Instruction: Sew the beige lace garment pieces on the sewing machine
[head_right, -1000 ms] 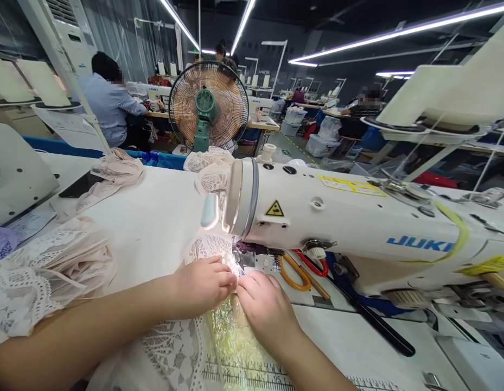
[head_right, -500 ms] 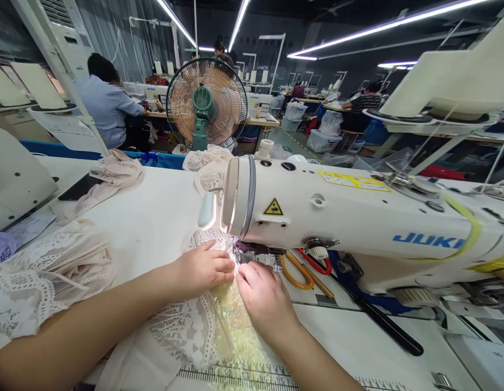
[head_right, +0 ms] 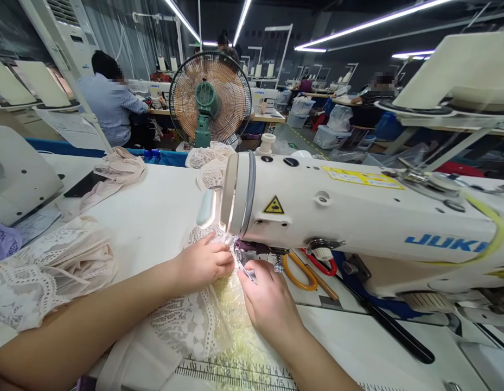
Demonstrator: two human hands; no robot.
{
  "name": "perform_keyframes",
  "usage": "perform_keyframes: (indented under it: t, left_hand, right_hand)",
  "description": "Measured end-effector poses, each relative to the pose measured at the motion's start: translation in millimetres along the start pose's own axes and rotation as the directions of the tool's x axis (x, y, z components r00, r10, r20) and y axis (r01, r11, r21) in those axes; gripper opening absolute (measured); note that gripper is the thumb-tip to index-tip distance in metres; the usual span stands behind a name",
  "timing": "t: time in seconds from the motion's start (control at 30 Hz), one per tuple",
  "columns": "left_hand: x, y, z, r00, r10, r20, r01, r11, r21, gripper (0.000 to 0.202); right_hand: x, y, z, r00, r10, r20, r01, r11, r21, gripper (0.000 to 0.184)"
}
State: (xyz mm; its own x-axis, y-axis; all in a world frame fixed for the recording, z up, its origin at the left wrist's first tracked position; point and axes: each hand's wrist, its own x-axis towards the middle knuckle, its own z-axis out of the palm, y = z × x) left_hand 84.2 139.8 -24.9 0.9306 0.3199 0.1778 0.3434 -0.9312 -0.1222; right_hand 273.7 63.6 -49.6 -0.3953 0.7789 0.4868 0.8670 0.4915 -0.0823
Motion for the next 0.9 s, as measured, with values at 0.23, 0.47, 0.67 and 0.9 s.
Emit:
perform_keyframes:
  t: [0.23,0.47,0.67,0.9]
  left_hand:
    - [0.9,-11.1,-4.4,0.997,-0.027,0.075,0.029,0.999,-0.031,0.023]
    - [1.6,-17.1,1.3,0.99,-0.099,0.099,0.102,0.995,-0.021,0.026]
    - [0.2,-21.3,4.1,0.979,-0.184,0.088,0.184,0.983,0.006,0.028]
    - [0.7,-14.6,-21.5,0.939,-0.345,-0.005,0.345,0.939,-0.009,0.02]
  right_hand:
    - [-1.9,5.9,-1.2,1.0,-0.002,0.011,0.001,0.999,0.05,0.021]
    - [-3.3,8.4,1.0,1.0,-0.015,0.002,0.015,0.998,0.064,0.017]
    - [-0.5,6.3,0.6,0.999,-0.007,-0.037,0.01,0.996,0.088,0.017]
    - [1.1,11.9,-5.1,0.995,-0.021,-0.097,0.034,0.992,0.125,0.02]
